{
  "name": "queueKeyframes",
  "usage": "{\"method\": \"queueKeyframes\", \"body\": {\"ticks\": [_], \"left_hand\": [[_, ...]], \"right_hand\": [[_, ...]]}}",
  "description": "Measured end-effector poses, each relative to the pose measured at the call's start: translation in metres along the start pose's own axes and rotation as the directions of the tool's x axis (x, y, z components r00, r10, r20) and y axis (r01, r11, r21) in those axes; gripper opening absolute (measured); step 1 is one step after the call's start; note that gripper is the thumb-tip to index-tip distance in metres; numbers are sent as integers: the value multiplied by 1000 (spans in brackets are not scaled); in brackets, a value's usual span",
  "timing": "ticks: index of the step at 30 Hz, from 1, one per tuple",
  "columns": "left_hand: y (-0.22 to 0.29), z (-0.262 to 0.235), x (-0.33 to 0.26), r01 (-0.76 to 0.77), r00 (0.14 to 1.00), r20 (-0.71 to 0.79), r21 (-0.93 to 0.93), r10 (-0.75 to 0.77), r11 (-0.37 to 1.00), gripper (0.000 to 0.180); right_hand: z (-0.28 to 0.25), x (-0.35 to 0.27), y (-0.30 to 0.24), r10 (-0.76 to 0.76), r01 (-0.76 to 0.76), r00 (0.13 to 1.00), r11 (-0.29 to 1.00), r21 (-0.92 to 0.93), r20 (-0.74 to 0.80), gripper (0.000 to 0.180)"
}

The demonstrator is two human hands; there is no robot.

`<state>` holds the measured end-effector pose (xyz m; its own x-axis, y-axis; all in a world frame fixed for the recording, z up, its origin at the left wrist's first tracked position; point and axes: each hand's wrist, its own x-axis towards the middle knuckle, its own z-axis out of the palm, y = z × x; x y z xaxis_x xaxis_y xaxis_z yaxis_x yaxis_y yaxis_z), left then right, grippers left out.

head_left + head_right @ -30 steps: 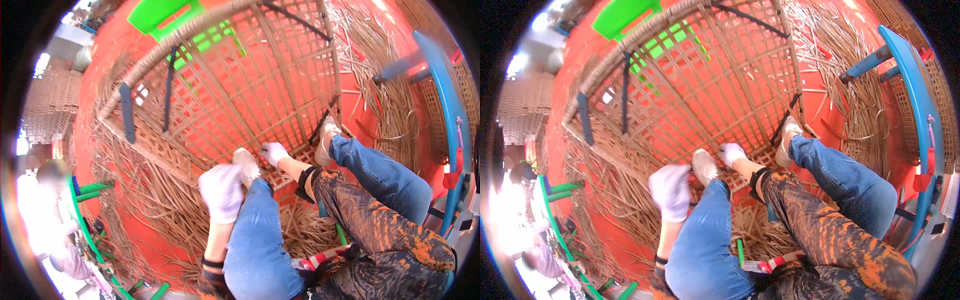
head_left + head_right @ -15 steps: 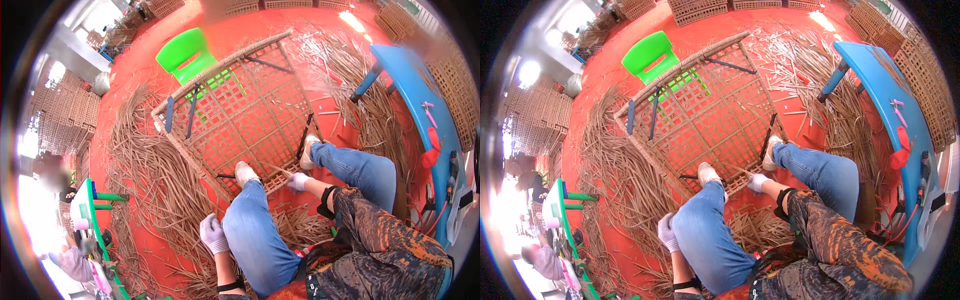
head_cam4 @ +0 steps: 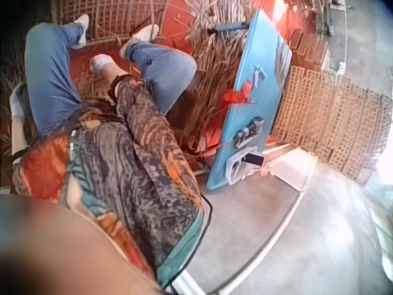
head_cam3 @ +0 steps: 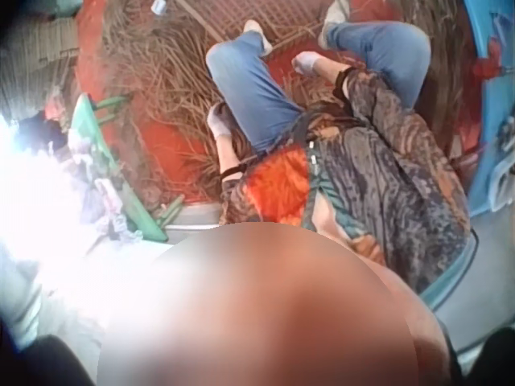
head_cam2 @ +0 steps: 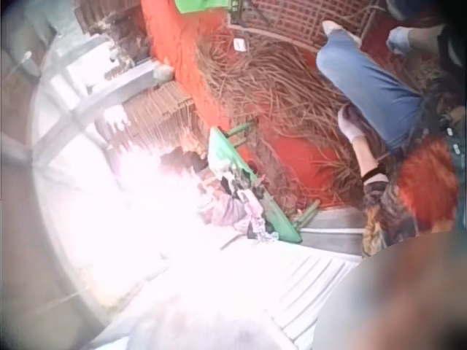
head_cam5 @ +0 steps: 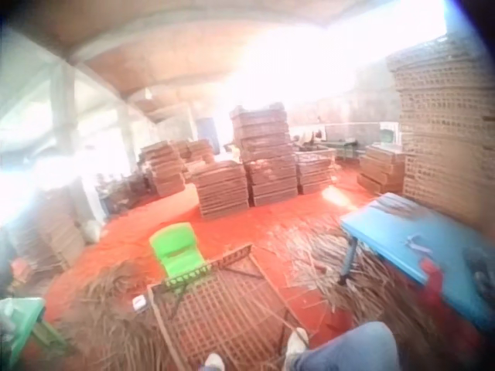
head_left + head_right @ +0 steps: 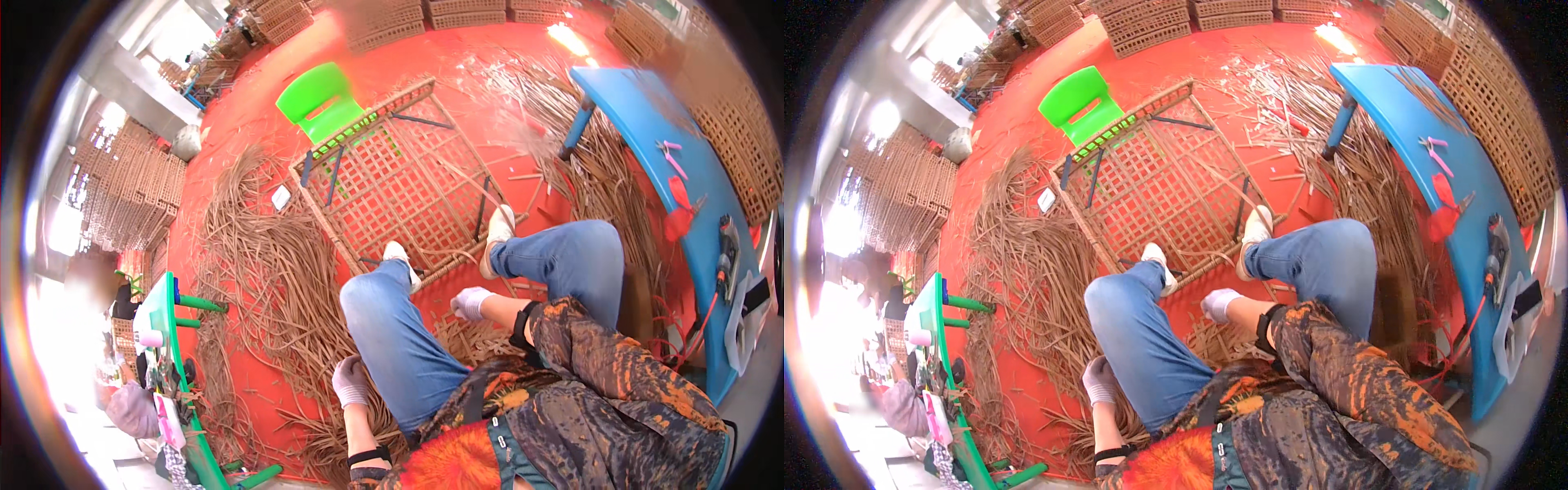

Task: The person weaves a chair by hand, threading long strips of rattan through the frame and pulling them tight. They repeat this process, interlacing the strips across the structure and securing the ends into the woven pattern.

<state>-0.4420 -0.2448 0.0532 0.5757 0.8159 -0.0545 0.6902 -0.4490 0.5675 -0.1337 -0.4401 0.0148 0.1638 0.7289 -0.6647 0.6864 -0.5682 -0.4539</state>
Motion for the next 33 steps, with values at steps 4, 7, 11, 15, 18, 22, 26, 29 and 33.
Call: {"method": "queueKeyframes", "body": {"ticks": [4,7,11,15,18,22,26,29,33], "left_hand": [[-14,-3,-9,-6,997,73,91,-1,996,17],[0,-12,-7,-13,998,64,102,7,995,17],[24,-30,-14,70,991,107,145,-86,987,17],[43,-42,-16,0,996,87,289,-26,957,17],[68,-53,-18,-118,993,15,286,119,951,14],[127,-73,-17,-261,945,-132,251,300,932,12],[230,-105,-23,-390,822,-303,319,483,864,13],[283,-123,-32,-460,736,-415,275,535,845,17],[289,-131,-34,-466,709,-488,218,510,857,16]], "right_hand": [[11,0,3,-75,75,994,997,-1,-76,22],[26,3,18,-85,85,996,996,-32,19,24],[26,11,41,-39,38,999,999,39,27,23],[30,23,58,-22,18,995,999,-43,-94,23],[23,12,46,-163,170,975,985,39,-153,24],[27,14,35,-219,221,971,975,9,-100,25],[24,13,30,-248,247,962,969,-21,-116,25],[27,14,21,-226,224,974,970,91,10,26],[24,3,8,-230,233,969,972,24,-95,26]]}}
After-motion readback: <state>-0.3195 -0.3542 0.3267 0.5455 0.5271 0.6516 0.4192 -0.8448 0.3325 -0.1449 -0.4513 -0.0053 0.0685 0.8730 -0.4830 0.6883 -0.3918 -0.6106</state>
